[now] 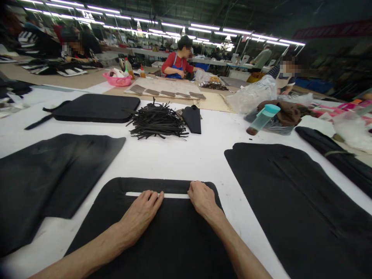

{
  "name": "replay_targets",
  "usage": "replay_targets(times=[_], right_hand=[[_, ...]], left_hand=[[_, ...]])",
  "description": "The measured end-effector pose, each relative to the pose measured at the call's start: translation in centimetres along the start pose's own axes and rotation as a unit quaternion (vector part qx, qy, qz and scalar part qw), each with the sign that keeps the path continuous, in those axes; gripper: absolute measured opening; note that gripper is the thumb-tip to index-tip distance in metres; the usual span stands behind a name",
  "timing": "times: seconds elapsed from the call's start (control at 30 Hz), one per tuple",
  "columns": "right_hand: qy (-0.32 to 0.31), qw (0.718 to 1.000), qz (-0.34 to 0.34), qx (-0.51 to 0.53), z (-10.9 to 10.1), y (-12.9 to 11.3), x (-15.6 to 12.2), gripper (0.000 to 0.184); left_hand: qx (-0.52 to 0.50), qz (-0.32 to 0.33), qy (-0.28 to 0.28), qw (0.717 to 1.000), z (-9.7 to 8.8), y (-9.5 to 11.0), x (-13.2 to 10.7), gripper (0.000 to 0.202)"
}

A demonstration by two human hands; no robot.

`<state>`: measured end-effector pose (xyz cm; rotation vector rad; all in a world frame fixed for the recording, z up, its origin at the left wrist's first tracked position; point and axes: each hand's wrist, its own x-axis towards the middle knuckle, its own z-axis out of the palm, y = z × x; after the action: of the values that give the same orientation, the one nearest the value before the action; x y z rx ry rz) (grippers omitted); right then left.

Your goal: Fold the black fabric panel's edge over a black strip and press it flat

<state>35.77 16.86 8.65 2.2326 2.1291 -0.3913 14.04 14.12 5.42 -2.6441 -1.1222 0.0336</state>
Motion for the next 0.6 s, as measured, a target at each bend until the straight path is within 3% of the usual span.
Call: replay_targets(times=[0.37,0.6], right_hand=[[-0.061,0.997,0.014,0.033,-0.4,0.6,0.4,0.018],[-0.058,0.997,0.025,0.037,-0.5,0.6,0.3,0.020]], left_hand=[[-0.034,-0.059,-0.091,0.993,-1.8,1.4,2.2,0.056],[-0.030,0.022,-0.046,0.998,-1.5,2.5,3.2,0.041]])
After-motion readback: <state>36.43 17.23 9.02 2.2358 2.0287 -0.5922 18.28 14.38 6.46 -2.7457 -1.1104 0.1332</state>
